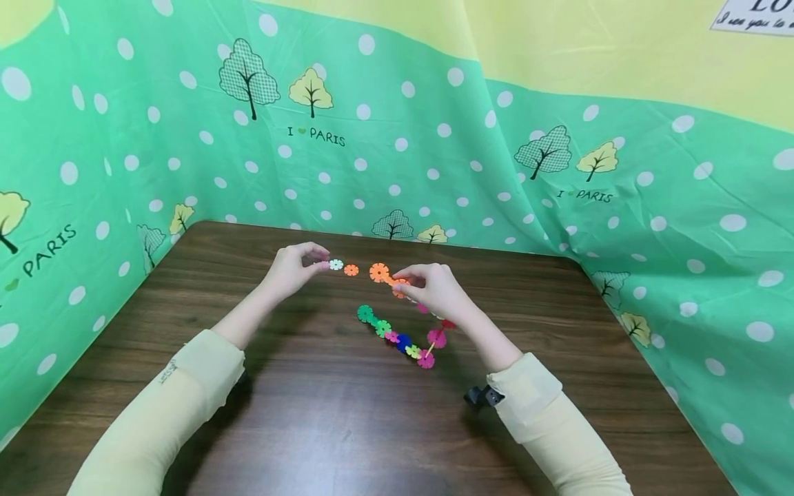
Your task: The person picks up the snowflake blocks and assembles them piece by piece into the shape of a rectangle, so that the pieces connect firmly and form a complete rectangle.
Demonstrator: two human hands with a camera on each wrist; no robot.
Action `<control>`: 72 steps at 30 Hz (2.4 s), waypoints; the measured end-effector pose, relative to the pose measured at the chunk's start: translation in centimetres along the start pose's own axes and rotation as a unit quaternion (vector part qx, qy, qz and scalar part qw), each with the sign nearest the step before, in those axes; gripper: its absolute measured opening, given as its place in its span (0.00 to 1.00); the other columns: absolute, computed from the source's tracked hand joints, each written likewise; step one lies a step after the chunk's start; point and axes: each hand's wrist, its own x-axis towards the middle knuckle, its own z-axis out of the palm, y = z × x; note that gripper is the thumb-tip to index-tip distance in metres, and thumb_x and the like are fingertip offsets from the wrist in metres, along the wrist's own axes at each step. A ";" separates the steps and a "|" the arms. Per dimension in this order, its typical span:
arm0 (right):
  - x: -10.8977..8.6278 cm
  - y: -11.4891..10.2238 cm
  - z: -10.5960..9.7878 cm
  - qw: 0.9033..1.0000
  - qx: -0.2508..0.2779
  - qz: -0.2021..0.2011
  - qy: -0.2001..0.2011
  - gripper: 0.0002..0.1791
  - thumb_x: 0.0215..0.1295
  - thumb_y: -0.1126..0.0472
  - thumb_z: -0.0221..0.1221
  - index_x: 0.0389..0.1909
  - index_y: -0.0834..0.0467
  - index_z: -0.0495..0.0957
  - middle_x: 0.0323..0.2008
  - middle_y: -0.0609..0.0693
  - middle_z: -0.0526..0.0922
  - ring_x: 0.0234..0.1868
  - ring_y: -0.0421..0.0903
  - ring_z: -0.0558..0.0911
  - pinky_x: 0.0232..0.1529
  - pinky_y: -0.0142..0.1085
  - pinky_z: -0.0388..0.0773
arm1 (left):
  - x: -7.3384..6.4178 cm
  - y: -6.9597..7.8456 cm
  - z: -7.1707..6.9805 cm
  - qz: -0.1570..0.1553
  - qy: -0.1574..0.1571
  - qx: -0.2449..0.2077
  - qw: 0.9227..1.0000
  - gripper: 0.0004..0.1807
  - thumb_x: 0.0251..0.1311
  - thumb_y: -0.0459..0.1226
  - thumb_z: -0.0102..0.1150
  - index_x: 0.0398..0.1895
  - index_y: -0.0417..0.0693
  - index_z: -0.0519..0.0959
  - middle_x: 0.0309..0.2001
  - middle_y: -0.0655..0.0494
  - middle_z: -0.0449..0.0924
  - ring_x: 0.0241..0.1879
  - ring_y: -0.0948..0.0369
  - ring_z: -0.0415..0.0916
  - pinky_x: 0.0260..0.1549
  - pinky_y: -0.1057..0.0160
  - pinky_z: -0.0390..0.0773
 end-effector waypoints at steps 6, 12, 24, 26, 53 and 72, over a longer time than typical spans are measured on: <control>0.1 1.4 0.0 1.000 0.013 0.027 0.002 0.11 0.60 0.55 0.64 0.43 0.53 0.84 0.27 0.45 0.84 0.27 0.39 0.80 0.30 0.31 0.77 | 0.9 -1.7 0.3 -0.005 -0.029 0.016 0.999 0.16 0.58 0.39 0.63 0.48 0.40 0.79 0.46 0.44 0.82 0.48 0.49 0.78 0.49 0.48 0.75; -0.4 2.4 0.6 0.992 0.106 0.062 -0.009 0.12 0.62 0.59 0.62 0.46 0.56 0.81 0.29 0.51 0.85 0.22 0.46 0.79 0.21 0.30 0.72 | 1.6 -3.0 0.4 -0.016 -0.076 0.027 0.997 0.20 0.58 0.35 0.63 0.53 0.38 0.76 0.52 0.43 0.79 0.55 0.47 0.73 0.56 0.47 0.70; -1.7 4.5 2.7 0.962 0.248 0.114 0.007 0.22 0.62 0.67 0.60 0.56 0.65 0.68 0.33 0.56 0.83 0.29 0.48 0.84 0.21 0.32 0.77 | 2.3 -5.4 0.7 -0.059 -0.177 0.078 0.979 0.32 0.59 0.33 0.61 0.66 0.37 0.63 0.64 0.38 0.65 0.66 0.44 0.59 0.63 0.45 0.62; -1.8 4.6 2.9 0.961 0.252 0.113 0.009 0.23 0.61 0.67 0.60 0.57 0.63 0.66 0.33 0.56 0.82 0.29 0.46 0.82 0.21 0.32 0.76 | 2.5 -5.5 0.7 -0.068 -0.191 0.088 0.975 0.34 0.59 0.34 0.61 0.68 0.38 0.60 0.66 0.38 0.62 0.67 0.44 0.57 0.64 0.45 0.60; -2.5 4.2 3.8 0.953 0.284 0.102 -0.021 0.36 0.62 0.71 0.55 0.70 0.49 0.57 0.35 0.56 0.75 0.28 0.44 0.78 0.21 0.34 0.78 | 2.4 -5.5 0.7 -0.037 -0.208 0.099 0.972 0.17 0.52 0.30 0.66 0.47 0.39 0.79 0.43 0.47 0.81 0.48 0.51 0.76 0.52 0.52 0.73; -2.4 3.6 3.8 0.961 0.258 0.099 -0.007 0.37 0.59 0.72 0.56 0.69 0.53 0.58 0.37 0.55 0.72 0.29 0.46 0.75 0.23 0.38 0.80 | 1.3 -2.7 1.0 -0.031 -0.115 0.066 0.991 0.02 0.54 0.33 0.66 0.27 0.44 0.82 0.24 0.56 0.81 0.27 0.61 0.75 0.31 0.63 0.74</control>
